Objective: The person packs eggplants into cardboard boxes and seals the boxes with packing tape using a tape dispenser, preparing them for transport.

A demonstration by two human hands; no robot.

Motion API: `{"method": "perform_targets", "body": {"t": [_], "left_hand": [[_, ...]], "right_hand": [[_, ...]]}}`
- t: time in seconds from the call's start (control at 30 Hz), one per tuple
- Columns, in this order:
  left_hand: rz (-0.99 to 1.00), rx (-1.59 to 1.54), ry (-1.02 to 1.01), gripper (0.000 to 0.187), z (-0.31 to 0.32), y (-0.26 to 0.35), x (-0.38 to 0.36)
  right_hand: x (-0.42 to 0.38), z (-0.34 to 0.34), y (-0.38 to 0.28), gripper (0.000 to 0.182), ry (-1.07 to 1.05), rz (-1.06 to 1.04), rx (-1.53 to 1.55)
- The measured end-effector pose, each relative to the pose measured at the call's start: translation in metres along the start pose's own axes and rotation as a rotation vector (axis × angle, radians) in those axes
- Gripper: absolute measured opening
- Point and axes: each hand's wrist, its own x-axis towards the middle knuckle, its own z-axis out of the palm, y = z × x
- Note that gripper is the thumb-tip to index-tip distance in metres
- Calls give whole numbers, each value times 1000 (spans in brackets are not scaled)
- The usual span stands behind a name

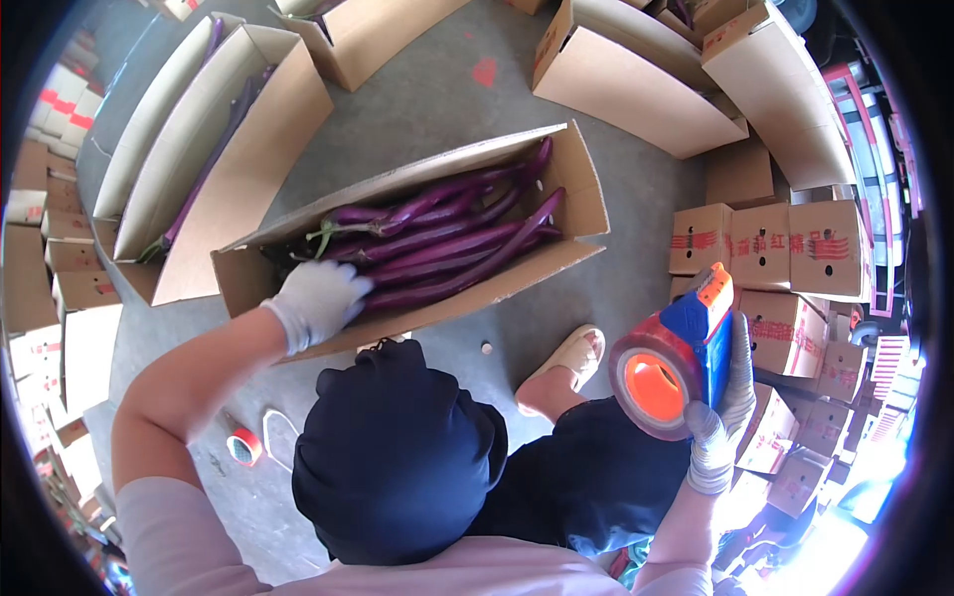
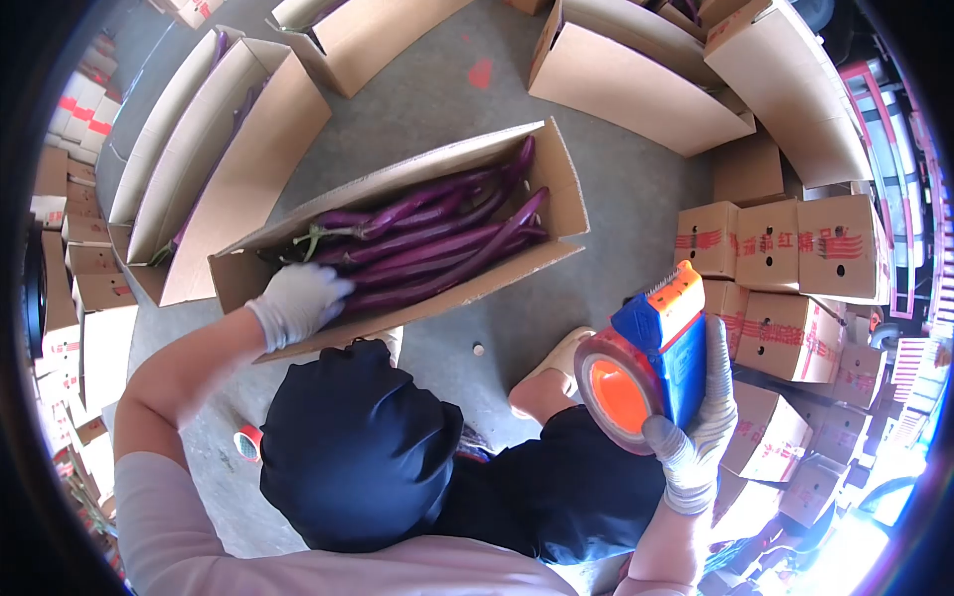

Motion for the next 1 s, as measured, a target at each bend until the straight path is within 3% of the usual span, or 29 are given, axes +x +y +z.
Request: {"method": "perform_targets", "body": {"t": [0.13,0.3,0.4,0.53,0.73,0.8,0.83,1.0], "left_hand": [[107,-444,382,29,-22,15,80],[-360,-286,150,24,-12,58,172],[-311,-272,255,28,-13,56,155],[-267,-186,235,33,5,47,144],[-382,-330,185,46,9,39,110],[-311,-215,247,48,13,32,107],[-330,-302,295,45,15,29,104],[-277,-468,202,37,-52,19,43]], "right_hand": [[3,0,3,116,-57,17,42],[6,3,-2,117,-21,0,-27],[3,2,-4,116,-28,12,-9],[1,-1,-4,113,-47,-16,35],[0,-8,-4,111,-49,-41,23],[-3,-11,-3,110,-76,-73,25],[-5,-11,-3,110,-77,-76,29],[-15,-17,1,108,-103,-122,66]]}}
